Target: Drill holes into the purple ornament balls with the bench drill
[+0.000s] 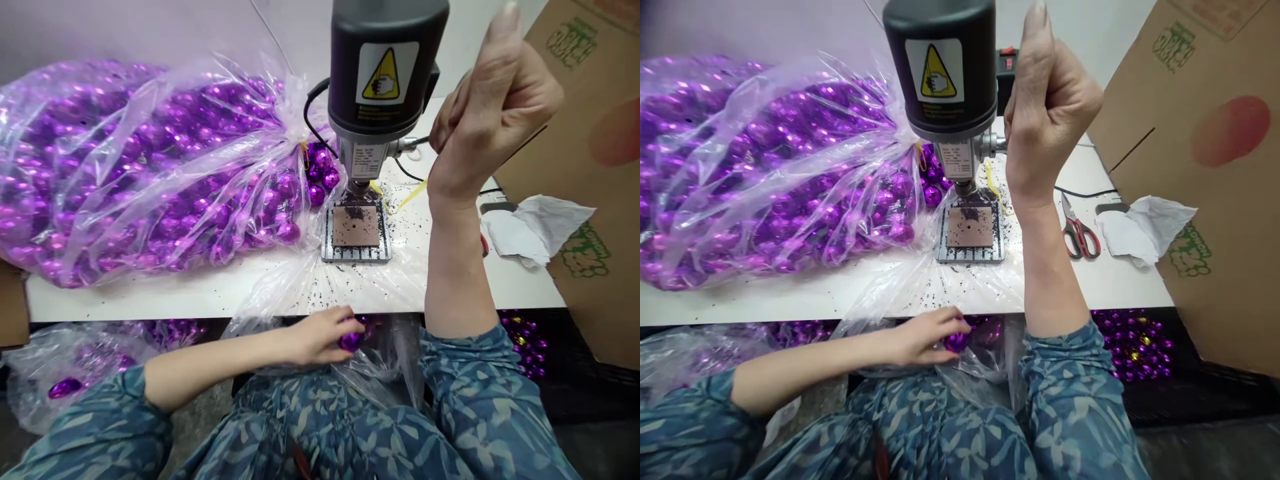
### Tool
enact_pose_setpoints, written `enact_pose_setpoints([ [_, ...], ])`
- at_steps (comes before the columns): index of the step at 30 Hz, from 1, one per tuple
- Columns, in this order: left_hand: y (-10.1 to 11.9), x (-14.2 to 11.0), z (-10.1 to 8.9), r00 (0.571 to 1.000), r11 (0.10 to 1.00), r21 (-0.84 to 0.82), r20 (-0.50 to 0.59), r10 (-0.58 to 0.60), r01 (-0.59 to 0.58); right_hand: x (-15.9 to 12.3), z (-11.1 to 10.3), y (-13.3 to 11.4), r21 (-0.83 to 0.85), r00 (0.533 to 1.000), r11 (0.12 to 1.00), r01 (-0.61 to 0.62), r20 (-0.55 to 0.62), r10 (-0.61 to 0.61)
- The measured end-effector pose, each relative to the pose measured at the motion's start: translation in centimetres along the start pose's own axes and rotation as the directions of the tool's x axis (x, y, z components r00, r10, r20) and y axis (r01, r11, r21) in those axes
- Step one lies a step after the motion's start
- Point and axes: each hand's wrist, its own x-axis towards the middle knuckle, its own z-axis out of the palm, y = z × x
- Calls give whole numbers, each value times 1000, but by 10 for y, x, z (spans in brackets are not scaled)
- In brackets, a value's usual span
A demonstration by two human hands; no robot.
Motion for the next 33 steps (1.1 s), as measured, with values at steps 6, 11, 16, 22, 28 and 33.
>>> enact_pose_setpoints([
  [6,-20,-9,12,991,888,450,-41,124,-92,0,-1,0,23,1000,1000,6,-17,-6],
  [11,-81,52,-86,816,901,400,-570,100,169,-2,-3,1,-14,999,1000,-14,-31,13],
  [16,-144,108,-166,744,728,393,-625,-236,562,-4,-6,3,44,1000,999,0,-10,1],
  [22,-148,99,-171,729,833,276,-653,-204,480,-8,-13,0,-12,998,1000,-18,62,19],
  [28,-96,62,-143,631,885,-465,-689,-356,-9,-9,-12,-1,-9,999,1000,-6,47,7],
  [33,-73,59,-115,704,499,-852,-451,-548,-158,-9,-12,0,36,999,999,18,36,-20],
])
